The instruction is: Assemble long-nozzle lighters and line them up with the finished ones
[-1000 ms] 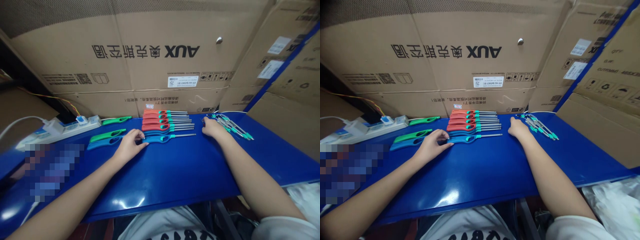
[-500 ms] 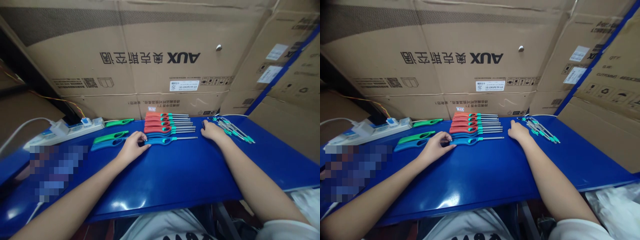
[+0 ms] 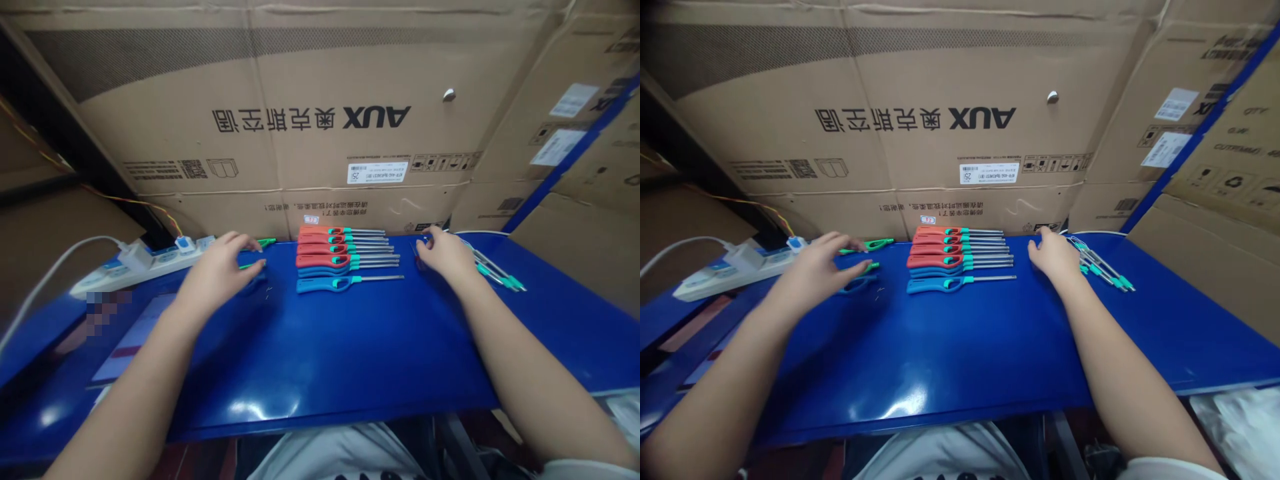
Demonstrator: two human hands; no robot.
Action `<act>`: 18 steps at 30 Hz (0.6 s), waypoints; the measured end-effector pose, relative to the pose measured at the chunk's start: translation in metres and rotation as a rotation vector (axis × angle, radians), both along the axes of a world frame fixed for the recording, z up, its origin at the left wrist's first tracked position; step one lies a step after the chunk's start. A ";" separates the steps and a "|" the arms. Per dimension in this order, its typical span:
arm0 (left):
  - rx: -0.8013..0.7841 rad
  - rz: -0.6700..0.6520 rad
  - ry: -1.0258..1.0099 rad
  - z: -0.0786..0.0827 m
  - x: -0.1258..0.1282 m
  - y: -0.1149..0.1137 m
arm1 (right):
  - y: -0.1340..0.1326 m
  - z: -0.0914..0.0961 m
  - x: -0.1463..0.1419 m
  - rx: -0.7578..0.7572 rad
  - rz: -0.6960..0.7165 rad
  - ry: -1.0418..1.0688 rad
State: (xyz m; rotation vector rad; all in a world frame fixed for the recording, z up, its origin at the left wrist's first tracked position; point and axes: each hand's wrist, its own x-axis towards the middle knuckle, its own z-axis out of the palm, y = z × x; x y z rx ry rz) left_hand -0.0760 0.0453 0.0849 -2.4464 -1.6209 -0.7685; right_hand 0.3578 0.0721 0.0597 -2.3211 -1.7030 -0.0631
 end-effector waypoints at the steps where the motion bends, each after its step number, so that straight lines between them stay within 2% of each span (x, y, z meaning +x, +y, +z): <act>1: -0.059 0.068 0.080 0.004 -0.010 0.003 | -0.002 0.001 -0.002 0.061 0.009 0.013; 3: -0.248 0.162 0.241 0.006 -0.029 0.009 | -0.005 0.001 -0.007 0.161 0.042 0.035; 6: -0.424 0.167 0.304 0.000 -0.048 0.015 | -0.008 -0.002 -0.016 0.264 0.103 0.048; 9: -0.559 0.180 0.338 -0.004 -0.057 0.019 | -0.009 -0.004 -0.021 0.336 0.140 0.052; 12: -0.589 0.213 0.381 -0.004 -0.059 0.021 | -0.009 -0.004 -0.022 0.382 0.153 0.057; 18: -0.583 0.220 0.453 -0.006 -0.051 0.024 | -0.008 -0.004 -0.019 0.376 0.144 0.084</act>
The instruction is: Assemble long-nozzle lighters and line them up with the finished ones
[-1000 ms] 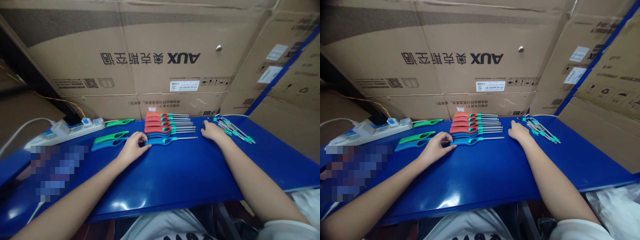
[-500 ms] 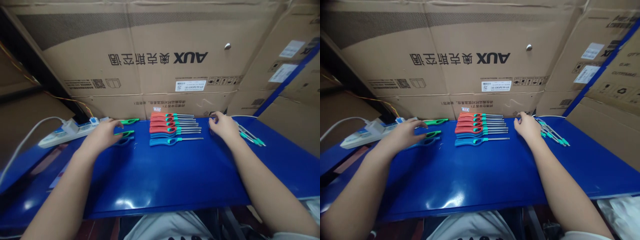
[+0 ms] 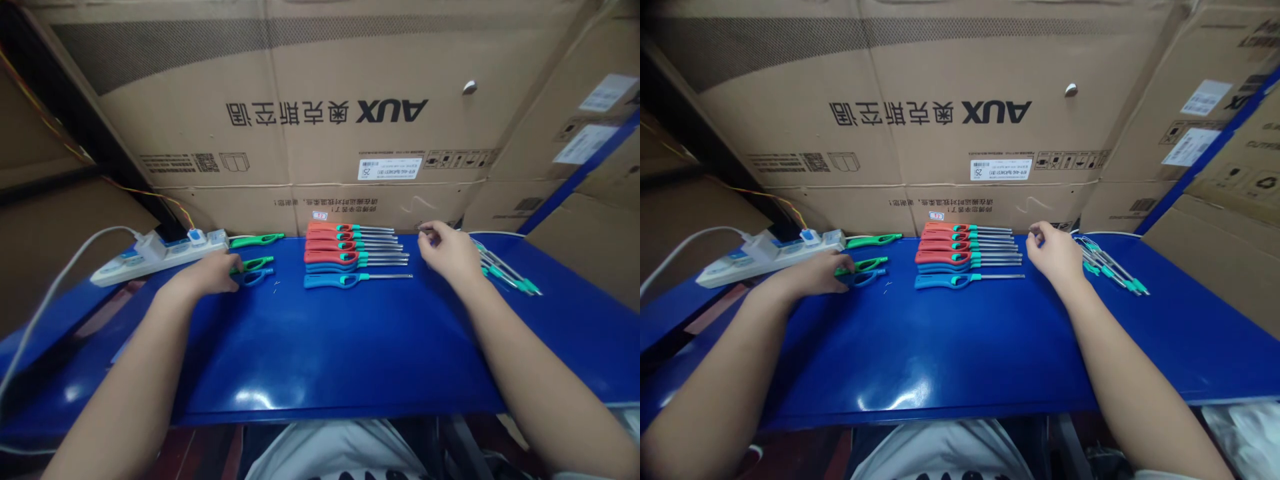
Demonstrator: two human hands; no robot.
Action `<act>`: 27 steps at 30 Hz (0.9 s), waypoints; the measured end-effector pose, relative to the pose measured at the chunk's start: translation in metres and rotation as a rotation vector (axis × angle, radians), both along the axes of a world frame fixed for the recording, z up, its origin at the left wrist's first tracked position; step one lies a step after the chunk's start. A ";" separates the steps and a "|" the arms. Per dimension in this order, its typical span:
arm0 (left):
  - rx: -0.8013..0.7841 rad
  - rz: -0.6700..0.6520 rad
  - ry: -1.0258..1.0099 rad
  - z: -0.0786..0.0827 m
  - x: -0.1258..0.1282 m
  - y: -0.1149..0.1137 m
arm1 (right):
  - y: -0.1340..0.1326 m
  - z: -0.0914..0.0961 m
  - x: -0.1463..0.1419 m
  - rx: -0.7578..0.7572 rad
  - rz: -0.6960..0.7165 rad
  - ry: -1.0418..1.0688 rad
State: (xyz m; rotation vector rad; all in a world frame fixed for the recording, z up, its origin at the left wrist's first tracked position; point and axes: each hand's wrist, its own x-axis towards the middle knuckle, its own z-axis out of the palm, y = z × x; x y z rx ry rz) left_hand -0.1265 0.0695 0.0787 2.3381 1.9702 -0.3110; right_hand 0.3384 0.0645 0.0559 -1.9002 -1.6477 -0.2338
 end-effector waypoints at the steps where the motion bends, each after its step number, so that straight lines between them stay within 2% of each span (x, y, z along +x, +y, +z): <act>1: -0.010 -0.004 0.003 -0.001 0.001 0.001 | 0.000 0.000 0.000 0.000 0.001 0.001; 9: 0.005 -0.036 -0.081 -0.005 -0.008 0.003 | -0.001 -0.002 -0.001 0.026 0.027 0.007; 12: 0.097 -0.032 -0.150 0.001 -0.007 0.000 | -0.003 0.000 -0.005 0.096 0.084 0.037; 15: 0.315 -0.060 -0.291 0.012 0.009 -0.010 | -0.009 0.003 -0.014 0.170 0.200 0.097; 17: 0.464 -0.105 -0.487 0.017 0.027 -0.020 | -0.017 0.006 -0.024 0.201 0.277 0.134; 19: 0.419 -0.242 -0.632 0.017 0.049 -0.032 | -0.027 0.009 -0.036 0.221 0.319 0.167; 21: 0.280 -0.431 -0.680 0.009 0.072 -0.043 | -0.037 0.010 -0.049 0.207 0.388 0.217; 23: 0.130 -0.573 -0.722 -0.008 0.094 -0.052 | -0.047 0.009 -0.059 0.126 0.592 0.237; 25: 0.035 -0.624 -0.735 -0.028 0.113 -0.059 | -0.053 0.007 -0.066 -0.014 0.866 0.181; 27: 0.008 -0.647 -0.743 -0.047 0.126 -0.063 | -0.057 0.004 -0.069 -0.164 1.054 0.059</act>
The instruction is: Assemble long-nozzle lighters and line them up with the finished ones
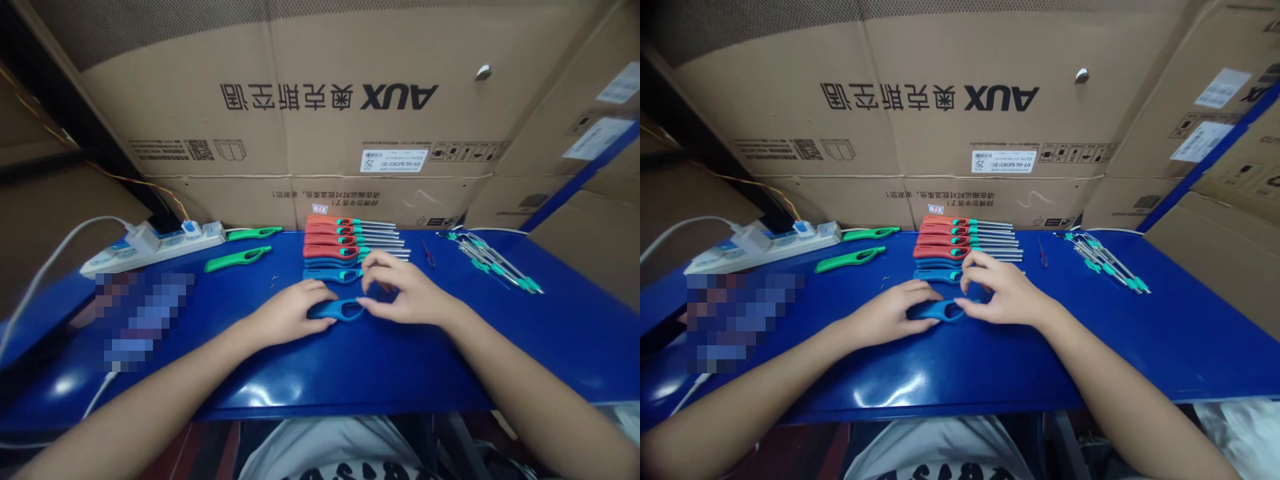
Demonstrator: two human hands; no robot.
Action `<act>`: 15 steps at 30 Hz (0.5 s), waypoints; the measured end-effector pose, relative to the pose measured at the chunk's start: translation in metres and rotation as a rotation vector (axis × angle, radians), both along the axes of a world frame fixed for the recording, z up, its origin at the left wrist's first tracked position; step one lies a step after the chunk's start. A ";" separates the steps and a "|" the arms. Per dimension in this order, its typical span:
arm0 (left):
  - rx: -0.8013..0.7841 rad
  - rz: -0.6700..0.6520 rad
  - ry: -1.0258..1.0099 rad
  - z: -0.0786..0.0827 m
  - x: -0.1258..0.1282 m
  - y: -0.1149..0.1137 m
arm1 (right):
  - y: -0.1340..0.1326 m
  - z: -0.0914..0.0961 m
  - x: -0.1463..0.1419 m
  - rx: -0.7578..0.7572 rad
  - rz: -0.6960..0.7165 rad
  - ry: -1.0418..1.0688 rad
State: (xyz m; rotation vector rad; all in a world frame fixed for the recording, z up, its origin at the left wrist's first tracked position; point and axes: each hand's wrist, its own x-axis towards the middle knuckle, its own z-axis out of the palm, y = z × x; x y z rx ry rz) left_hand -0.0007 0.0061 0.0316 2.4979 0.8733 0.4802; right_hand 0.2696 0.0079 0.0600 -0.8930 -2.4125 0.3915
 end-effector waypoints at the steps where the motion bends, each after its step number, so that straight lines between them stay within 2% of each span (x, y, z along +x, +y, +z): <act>1: -0.005 -0.009 -0.012 -0.008 0.004 -0.001 | 0.000 -0.002 0.000 -0.026 0.053 -0.084; 3: -0.019 -0.010 -0.038 -0.017 0.008 -0.002 | 0.001 -0.006 0.001 -0.078 0.101 -0.230; 5: -0.028 -0.003 -0.036 -0.017 0.006 -0.001 | 0.005 -0.011 0.003 -0.124 0.123 -0.321; 12: 0.032 0.013 0.212 0.012 -0.015 0.006 | 0.014 -0.019 0.006 -0.170 0.118 -0.337; 15: 0.026 0.048 0.248 0.015 -0.018 0.010 | 0.014 -0.019 0.006 -0.181 0.115 -0.336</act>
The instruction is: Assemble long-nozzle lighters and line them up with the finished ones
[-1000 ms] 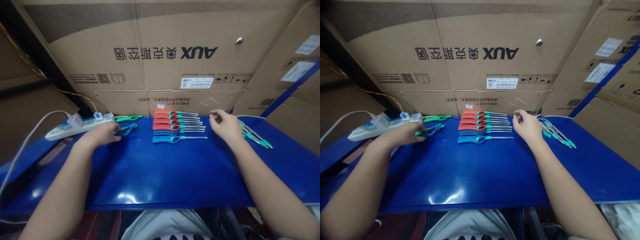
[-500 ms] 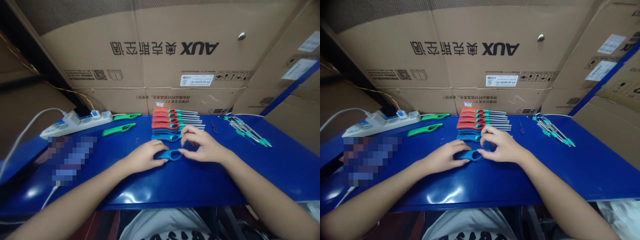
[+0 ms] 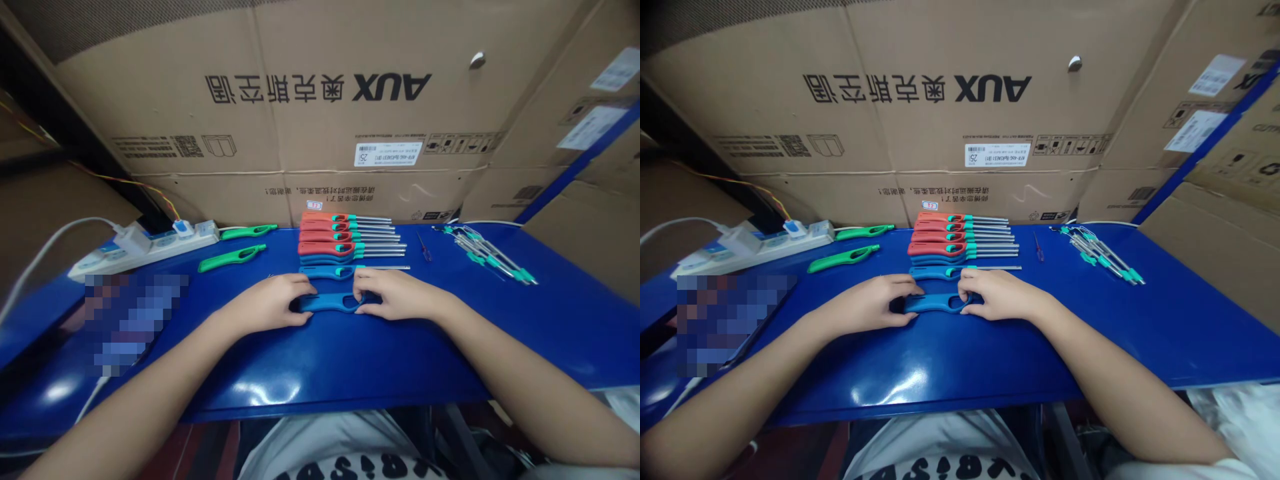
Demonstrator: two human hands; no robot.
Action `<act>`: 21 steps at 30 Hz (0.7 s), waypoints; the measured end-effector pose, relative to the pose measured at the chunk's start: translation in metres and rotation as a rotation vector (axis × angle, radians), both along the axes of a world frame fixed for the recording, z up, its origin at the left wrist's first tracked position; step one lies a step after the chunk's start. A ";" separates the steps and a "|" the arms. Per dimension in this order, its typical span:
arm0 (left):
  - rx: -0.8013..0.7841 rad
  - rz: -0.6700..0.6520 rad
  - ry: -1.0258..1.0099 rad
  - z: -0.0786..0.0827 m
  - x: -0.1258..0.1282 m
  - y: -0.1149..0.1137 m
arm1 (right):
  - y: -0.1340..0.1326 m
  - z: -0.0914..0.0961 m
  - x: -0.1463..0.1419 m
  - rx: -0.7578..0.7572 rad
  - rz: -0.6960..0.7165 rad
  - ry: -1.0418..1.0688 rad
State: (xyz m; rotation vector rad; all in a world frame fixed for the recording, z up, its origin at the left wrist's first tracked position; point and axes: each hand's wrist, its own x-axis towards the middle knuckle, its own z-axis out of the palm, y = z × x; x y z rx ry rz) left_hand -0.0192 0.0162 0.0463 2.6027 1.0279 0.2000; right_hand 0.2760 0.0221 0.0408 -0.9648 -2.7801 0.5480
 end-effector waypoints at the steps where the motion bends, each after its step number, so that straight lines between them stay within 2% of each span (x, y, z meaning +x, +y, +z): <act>1: -0.004 0.004 -0.010 -0.001 0.000 0.001 | 0.000 0.000 0.000 -0.003 -0.004 0.000; 8: -0.011 0.020 -0.082 -0.008 0.005 -0.001 | 0.004 0.003 0.003 -0.070 0.027 0.056; 12: -0.007 0.051 -0.114 -0.011 0.005 0.001 | 0.008 0.003 0.006 -0.111 -0.046 0.163; 17: 0.012 0.075 -0.144 -0.016 0.005 0.002 | 0.010 0.010 0.011 -0.025 -0.141 0.244; 21: 0.022 0.067 -0.140 -0.016 0.006 0.000 | 0.009 0.014 0.016 -0.169 -0.104 0.131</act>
